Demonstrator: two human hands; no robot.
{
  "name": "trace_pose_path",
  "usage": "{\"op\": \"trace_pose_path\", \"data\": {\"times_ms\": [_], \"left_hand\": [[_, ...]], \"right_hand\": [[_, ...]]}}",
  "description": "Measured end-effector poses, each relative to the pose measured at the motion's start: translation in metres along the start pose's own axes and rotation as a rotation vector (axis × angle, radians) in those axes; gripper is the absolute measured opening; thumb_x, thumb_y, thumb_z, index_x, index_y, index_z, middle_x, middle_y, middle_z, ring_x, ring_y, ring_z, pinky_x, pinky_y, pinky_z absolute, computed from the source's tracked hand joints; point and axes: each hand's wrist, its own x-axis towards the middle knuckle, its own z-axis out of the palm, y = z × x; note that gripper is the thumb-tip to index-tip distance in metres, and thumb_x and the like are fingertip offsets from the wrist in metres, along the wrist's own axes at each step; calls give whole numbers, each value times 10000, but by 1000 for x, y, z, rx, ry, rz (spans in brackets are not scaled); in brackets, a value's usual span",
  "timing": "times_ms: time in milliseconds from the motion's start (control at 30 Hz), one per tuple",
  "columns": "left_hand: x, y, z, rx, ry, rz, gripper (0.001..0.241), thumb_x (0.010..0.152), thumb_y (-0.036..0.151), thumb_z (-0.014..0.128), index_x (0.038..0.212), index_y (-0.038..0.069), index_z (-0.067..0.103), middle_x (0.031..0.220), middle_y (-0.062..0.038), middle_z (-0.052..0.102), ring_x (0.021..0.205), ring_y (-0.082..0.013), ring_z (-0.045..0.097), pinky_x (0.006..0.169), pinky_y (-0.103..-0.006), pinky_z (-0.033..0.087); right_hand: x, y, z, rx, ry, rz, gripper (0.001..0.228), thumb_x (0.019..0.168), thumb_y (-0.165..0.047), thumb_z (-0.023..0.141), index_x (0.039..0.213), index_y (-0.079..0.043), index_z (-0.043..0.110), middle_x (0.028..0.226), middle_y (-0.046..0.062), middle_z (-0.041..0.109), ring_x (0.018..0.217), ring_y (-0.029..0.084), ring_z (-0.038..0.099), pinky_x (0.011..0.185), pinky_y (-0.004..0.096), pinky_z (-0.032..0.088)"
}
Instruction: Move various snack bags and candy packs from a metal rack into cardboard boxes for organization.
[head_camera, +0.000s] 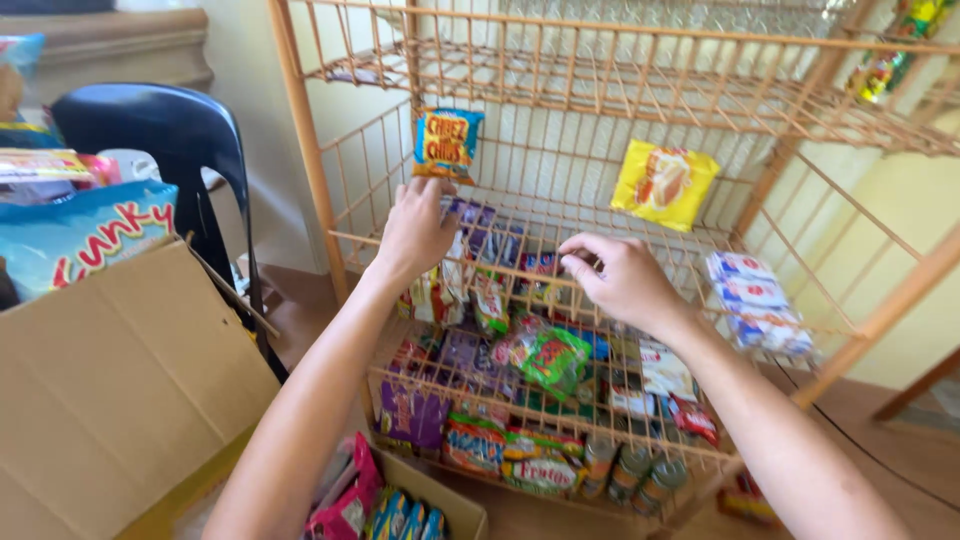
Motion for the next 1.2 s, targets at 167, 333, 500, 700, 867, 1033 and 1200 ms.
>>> {"op": "trace_pose_path", "data": {"times_ms": [167, 333, 500, 700, 867, 1033, 1200], "left_hand": [[40, -75, 31, 113, -446, -136, 206, 917, 123, 626, 1093, 100, 732, 1122, -197, 720, 1101, -386, 670, 945, -489, 532], [77, -135, 60, 292, -698, -187, 299, 869, 103, 639, 1158, 129, 712, 1213, -174, 712, 1155, -353, 662, 961, -469, 540], [110, -173, 102, 484, -750, -103, 475, 816, 63, 669, 1275, 180, 633, 1291, -149, 646, 1180, -358, 622, 953, -470, 536], [121, -207, 151, 502, -765, -40, 717, 792, 84, 711, 1429, 300, 464, 1378, -194, 554, 1221, -419, 542, 953, -494, 517], [152, -234, 154, 429, -805, -122, 804, 872, 146, 673, 1566, 354, 325, 1448, -199, 536, 1364, -439, 466, 1061, -529, 472], [141, -228, 150, 531, -875, -86, 874, 854, 235, 735, 1594, 351, 284, 1500, -195, 496, 1425, -416, 415, 1121, -494, 420], [129, -203, 130, 665, -992, -32, 1009, 794, 362, 812, 1608, 377, 217, 1558, -158, 426, 1472, -346, 359, 1192, -437, 321]], "right_hand": [[71, 19, 48, 150, -367, 267, 321, 997, -362, 592, 1130, -96, 710, 819, 73, 805, 691, 152, 755, 680, 342, 598], [130, 48, 91, -112, -679, 216, 433, 977, -432, 591, 1273, -124, 662, 1096, 138, 747, 974, 245, 719, 876, 413, 557], [178, 73, 103, -445, -935, 267, 584, 963, -506, 626, 1418, -149, 549, 1394, 148, 614, 1298, 308, 586, 1088, 440, 473], [219, 140, 143, -581, -1007, 227, 589, 929, -469, 663, 1385, -104, 587, 1347, 150, 658, 1251, 328, 631, 1067, 444, 506], [252, 186, 177, -522, -887, -6, 712, 916, -469, 695, 1470, -100, 443, 1441, 166, 533, 1360, 334, 493, 1135, 421, 416], [276, 206, 248, -196, -683, 117, 736, 922, -466, 636, 1527, -108, 416, 1478, 198, 511, 1385, 316, 498, 1156, 385, 400], [259, 238, 302, -37, -616, 210, 848, 988, -494, 642, 1592, -77, 217, 1639, 229, 176, 1520, 354, 178, 1193, 407, 214]]}}
